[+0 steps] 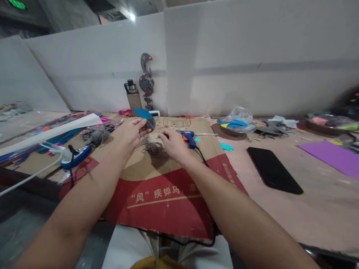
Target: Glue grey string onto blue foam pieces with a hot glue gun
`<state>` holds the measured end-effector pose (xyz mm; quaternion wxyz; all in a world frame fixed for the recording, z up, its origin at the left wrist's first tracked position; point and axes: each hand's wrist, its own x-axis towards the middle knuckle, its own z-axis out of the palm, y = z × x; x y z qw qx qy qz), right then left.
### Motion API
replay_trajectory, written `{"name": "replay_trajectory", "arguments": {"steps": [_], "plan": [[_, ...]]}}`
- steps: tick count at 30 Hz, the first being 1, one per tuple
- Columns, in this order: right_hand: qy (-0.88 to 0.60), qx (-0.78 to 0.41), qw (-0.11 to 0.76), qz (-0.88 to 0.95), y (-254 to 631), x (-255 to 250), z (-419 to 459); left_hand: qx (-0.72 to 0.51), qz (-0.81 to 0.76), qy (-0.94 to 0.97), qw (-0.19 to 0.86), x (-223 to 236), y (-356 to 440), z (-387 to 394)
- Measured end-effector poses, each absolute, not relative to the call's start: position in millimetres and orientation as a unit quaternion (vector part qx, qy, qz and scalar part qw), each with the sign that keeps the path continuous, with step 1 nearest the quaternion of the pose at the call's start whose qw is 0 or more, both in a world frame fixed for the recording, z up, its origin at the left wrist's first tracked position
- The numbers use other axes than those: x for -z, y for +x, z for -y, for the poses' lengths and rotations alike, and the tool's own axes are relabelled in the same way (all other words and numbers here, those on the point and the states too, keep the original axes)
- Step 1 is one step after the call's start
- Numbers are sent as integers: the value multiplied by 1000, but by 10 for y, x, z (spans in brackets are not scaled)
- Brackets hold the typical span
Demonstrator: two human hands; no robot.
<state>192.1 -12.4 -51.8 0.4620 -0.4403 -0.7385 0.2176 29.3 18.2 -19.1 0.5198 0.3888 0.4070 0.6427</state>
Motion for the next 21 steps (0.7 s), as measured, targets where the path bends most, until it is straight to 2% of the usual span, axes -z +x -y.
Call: {"name": "replay_trajectory", "arguments": {"steps": [5, 10, 13, 16, 18, 21], "plan": [[-443, -192, 294, 825, 1914, 403, 226, -677, -377, 331, 538, 229, 50, -343], [-599, -53, 290, 745, 2268, 280, 82, -691, -366, 303, 544, 268, -45, -423], [-705, -15, 161, 690, 2516, 347, -33, -689, -361, 312, 546, 266, -19, -411], [-730, -41, 63, 680, 2650, 506, -118, -686, -360, 324, 543, 248, 25, -375], [-730, -57, 71, 677, 2680, 609, -159, -684, -362, 332, 539, 226, 53, -341], [-728, -97, 147, 663, 2689, 697, -201, -677, -376, 340, 533, 191, 96, -282]]}}
